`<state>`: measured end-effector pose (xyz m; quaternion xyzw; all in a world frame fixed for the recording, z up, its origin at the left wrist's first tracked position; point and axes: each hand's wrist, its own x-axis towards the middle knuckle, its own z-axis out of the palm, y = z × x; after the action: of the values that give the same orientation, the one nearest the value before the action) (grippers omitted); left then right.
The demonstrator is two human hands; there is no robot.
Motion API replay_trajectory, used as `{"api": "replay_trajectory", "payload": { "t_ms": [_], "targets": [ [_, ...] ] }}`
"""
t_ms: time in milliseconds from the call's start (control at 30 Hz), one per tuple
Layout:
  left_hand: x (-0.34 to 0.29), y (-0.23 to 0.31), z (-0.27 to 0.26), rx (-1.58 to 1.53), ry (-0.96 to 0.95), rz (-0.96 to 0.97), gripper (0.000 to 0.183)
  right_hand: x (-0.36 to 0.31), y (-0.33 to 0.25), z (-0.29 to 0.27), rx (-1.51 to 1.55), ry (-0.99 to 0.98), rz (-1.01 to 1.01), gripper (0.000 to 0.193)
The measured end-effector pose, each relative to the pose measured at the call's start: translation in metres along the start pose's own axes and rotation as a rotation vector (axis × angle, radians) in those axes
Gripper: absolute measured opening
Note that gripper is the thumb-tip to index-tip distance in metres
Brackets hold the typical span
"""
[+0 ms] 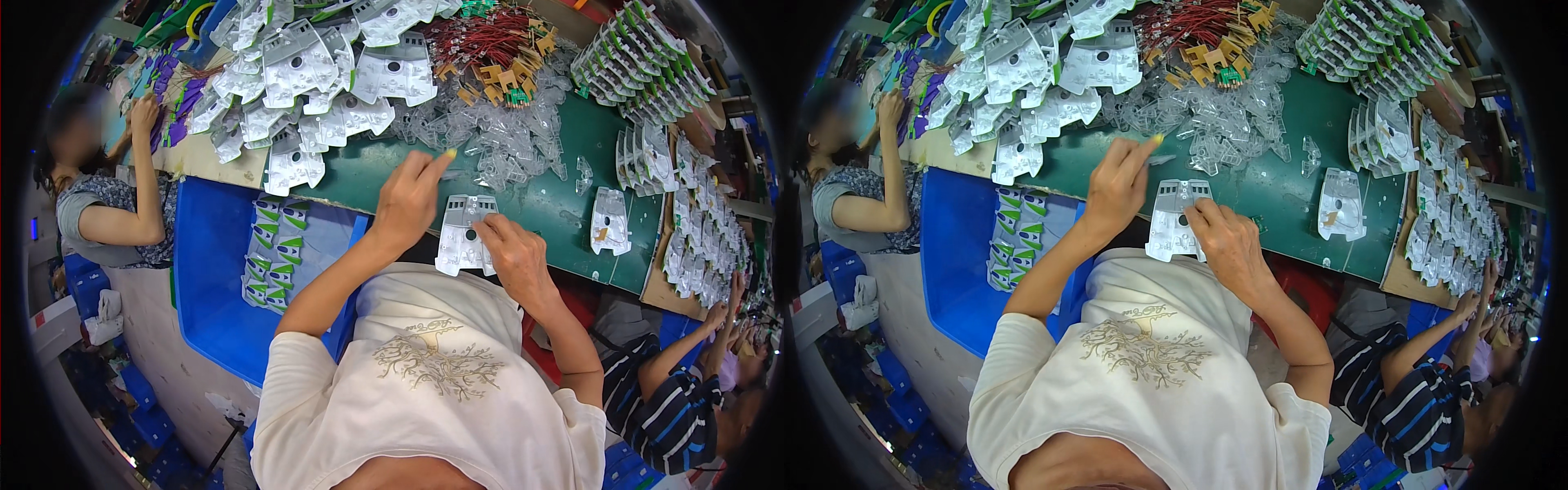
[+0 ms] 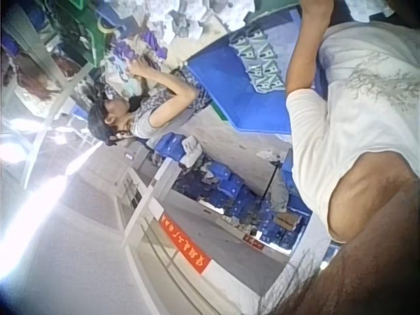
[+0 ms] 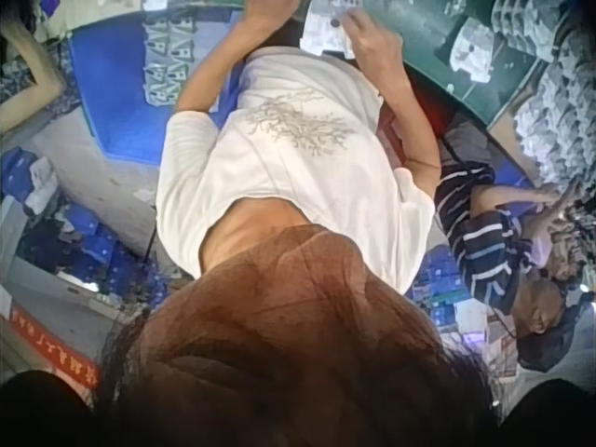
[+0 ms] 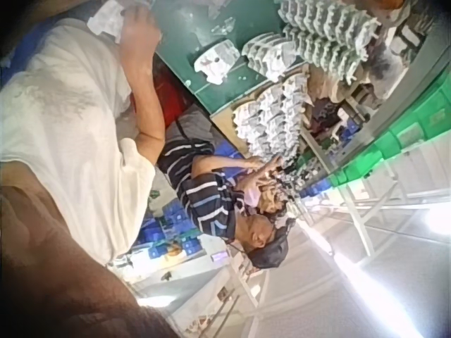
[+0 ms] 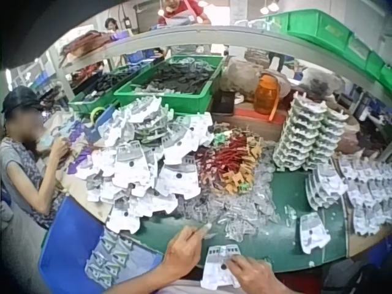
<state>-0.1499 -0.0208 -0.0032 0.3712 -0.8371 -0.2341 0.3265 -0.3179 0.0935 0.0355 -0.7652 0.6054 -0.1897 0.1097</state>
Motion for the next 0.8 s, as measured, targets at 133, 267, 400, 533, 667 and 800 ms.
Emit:
{"api": "replay_trajectory", "payload": {
  "t_ms": [133,267,400,533,667,800],
  "targets": [
    [-0.021,-0.007,-0.021,0.144,-0.149,0.246,0.039,0.002,0.002,0.0,0.021,0.004,0.013,0.031],
    [-0.024,-0.013,-0.027,0.161,-0.252,0.29,0.037,0.004,0.006,-0.003,0.044,-0.005,0.011,0.031],
    [-0.02,-0.009,-0.029,-0.035,-0.171,0.231,0.035,0.008,0.01,-0.007,0.047,-0.019,-0.015,0.027],
    [-0.018,0.008,-0.02,-0.093,-0.185,0.336,0.027,0.01,0.012,-0.004,0.018,-0.016,-0.045,0.026],
    [-0.017,0.01,-0.013,-0.042,-0.196,0.465,0.031,0.008,0.015,0.003,0.021,0.024,-0.084,0.025],
    [-0.016,0.012,-0.009,0.026,-0.258,0.457,0.028,0.009,0.018,0.008,0.089,0.104,-0.061,0.02]
  ]
}}
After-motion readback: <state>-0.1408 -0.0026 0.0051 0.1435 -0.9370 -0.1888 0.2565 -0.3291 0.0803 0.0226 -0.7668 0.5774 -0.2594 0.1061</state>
